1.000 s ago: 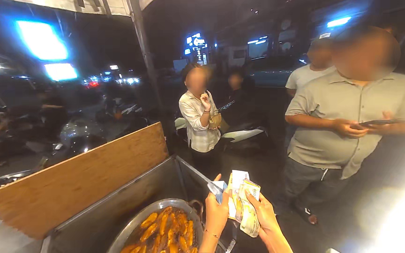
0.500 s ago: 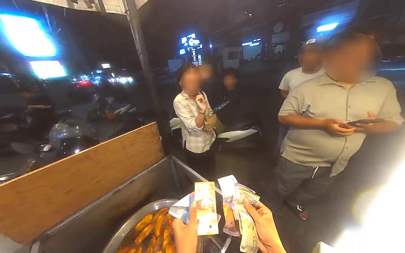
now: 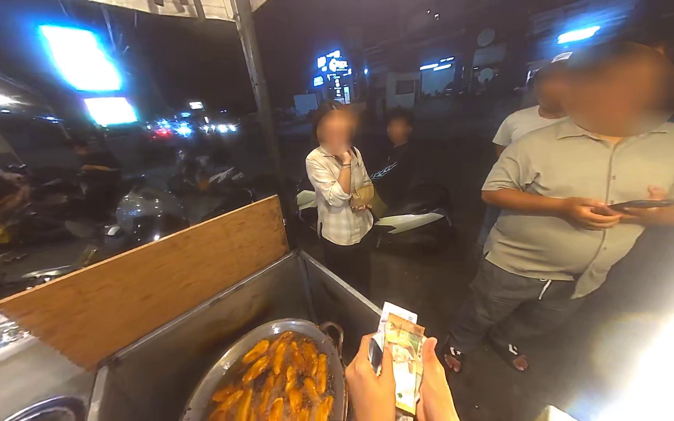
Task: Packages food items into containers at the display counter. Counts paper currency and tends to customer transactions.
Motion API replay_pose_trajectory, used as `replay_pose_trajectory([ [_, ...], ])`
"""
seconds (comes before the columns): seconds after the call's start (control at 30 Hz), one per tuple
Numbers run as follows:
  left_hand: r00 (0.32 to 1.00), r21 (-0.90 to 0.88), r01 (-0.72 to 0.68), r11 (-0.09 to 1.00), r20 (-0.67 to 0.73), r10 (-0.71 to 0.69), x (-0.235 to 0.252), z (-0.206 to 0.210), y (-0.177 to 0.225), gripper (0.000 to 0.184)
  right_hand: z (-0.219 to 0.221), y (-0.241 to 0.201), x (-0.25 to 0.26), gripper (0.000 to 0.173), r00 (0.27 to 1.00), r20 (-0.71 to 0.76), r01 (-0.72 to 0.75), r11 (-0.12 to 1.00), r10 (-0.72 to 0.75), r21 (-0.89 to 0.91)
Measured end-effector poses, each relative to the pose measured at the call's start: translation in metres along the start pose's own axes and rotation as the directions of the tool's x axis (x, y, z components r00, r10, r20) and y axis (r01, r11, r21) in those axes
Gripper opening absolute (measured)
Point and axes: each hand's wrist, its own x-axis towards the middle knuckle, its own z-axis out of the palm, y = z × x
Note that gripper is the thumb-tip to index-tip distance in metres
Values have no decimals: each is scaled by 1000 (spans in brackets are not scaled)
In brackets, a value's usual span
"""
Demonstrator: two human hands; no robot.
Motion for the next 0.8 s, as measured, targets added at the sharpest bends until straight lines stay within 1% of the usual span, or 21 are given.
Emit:
replay_pose_trajectory([
  [0.03,1000,-1,-1,1000,-7,1,0,2,-2,22,0,2,-1,51,998,-12,59,997,-59,-56],
  [0.07,1000,-22,14,1000,0,-14,0,3,-3,23,-1,4,-1,45,992,-49,115,989,-120,-90],
  [0.1,999,-65,41,997,14,-40,1,2,-6,23,-5,5,2,42,980,-103,157,980,-170,-119],
  [0.13,996,-115,83,990,34,-79,5,-1,-10,19,-13,2,8,39,971,-148,174,978,-190,-117],
  [0.17,988,-154,148,977,70,-139,11,-6,-14,18,-23,-4,13,34,969,-162,174,981,-186,-84],
  [0.2,972,-159,222,962,113,-206,20,-14,-17,21,-32,-15,17,28,979,-122,160,987,-162,-25],
  [0.23,956,-124,271,955,152,-252,29,-21,-19,26,-39,-27,17,25,991,-17,136,991,-136,16],
  [0.27,943,-67,289,955,191,-272,38,-27,-20,29,-43,-37,17,22,986,117,121,993,-121,8],
  [0.33,925,19,255,967,284,-250,52,-32,-18,32,-40,-48,18,27,925,367,139,987,-101,-78],
  [0.37,915,27,209,978,347,-205,57,-33,-18,31,-34,-49,20,29,903,424,132,983,-65,-129],
  [0.4,898,18,141,990,418,-136,62,-33,-17,30,-27,-47,24,29,901,434,94,981,-13,-167],
  [0.43,872,-7,64,998,488,-52,67,-32,-17,29,-22,-44,29,29,908,415,23,982,58,-187],
  [0.5,792,-52,-65,997,604,83,80,-29,-15,29,-12,-35,42,25,918,354,-122,976,179,-178],
  [0.53,754,-48,-107,993,647,112,88,-28,-13,30,-7,-30,48,22,924,321,-162,973,208,-163],
  [0.57,725,-23,-132,991,679,112,96,-28,-11,32,-2,-26,54,20,932,290,-181,972,219,-150],
  [0.63,693,53,-117,992,720,43,111,-30,-8,37,10,-22,70,19,944,254,-187,976,209,-109],
  [0.7,679,108,-50,993,732,-46,122,-35,-8,42,20,-25,97,21,947,258,-188,982,190,-33],
  [0.73,676,107,-10,994,733,-72,123,-39,-10,41,26,-29,114,24,945,270,-190,982,184,-3],
  [0.8,659,22,118,993,747,-94,116,-55,-13,36,39,-37,152,25,949,257,-210,975,185,75],
])
